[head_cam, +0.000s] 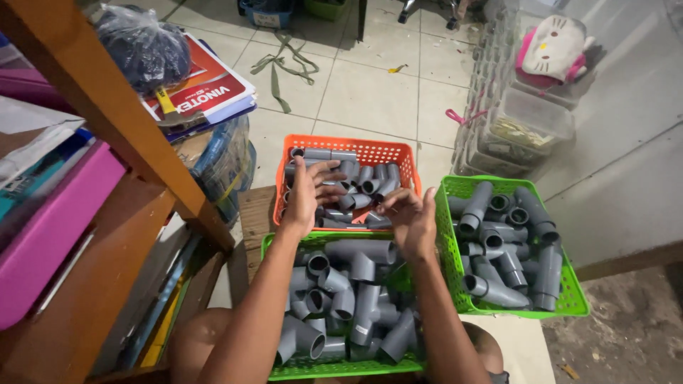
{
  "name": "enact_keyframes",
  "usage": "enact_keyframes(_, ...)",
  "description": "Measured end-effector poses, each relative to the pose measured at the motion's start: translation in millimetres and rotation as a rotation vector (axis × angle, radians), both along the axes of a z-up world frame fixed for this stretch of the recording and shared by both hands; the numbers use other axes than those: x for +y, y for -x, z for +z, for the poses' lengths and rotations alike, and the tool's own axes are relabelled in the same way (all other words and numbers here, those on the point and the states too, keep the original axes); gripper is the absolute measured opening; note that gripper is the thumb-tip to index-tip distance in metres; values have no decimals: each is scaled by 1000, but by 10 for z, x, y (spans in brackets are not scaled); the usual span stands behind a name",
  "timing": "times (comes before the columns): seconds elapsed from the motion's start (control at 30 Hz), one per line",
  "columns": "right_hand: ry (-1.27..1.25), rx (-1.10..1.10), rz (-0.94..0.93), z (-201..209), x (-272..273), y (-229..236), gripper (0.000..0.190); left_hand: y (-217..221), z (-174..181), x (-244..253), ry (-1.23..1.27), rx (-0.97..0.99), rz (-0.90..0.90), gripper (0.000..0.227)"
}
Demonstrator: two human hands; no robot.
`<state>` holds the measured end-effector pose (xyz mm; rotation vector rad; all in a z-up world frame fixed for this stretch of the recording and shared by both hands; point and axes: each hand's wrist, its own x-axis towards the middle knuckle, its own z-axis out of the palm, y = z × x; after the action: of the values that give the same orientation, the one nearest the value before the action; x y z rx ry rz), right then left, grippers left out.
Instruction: Sorting various PVC pipe fittings into different baskets based on their type
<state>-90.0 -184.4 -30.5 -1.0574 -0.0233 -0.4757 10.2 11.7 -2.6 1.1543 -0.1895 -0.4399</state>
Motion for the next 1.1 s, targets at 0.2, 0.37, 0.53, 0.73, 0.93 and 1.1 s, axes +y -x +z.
enact_keyframes(0.2, 281, 50, -128, 8, 60, 22, 71, -17, -216, -124, -184, -136, 74, 51)
enact_keyframes(0.37, 744, 69, -399, 980, -2, 625, 21, 91, 18, -134, -537, -376, -34, 36)
enact_keyframes(0.53, 1252, 68, -774, 1264, -804, 1001, 6, 110, 50, -164, -746, -480, -43, 32)
enact_keyframes(0.73, 1505, 660, -861, 1096, -1824, 1223, 40, 193, 95, -130, -748, -495, -85, 33)
enact_keyframes(0.93, 1483, 1191, -408, 716, -2432, 1341, 64, 204, 187, -109, -731, -481, -97, 37)
enact_keyframes(1.1, 1564, 1313, -531, 607, -2372, 1367, 66, 196, 151, -105, -734, -463, -95, 35)
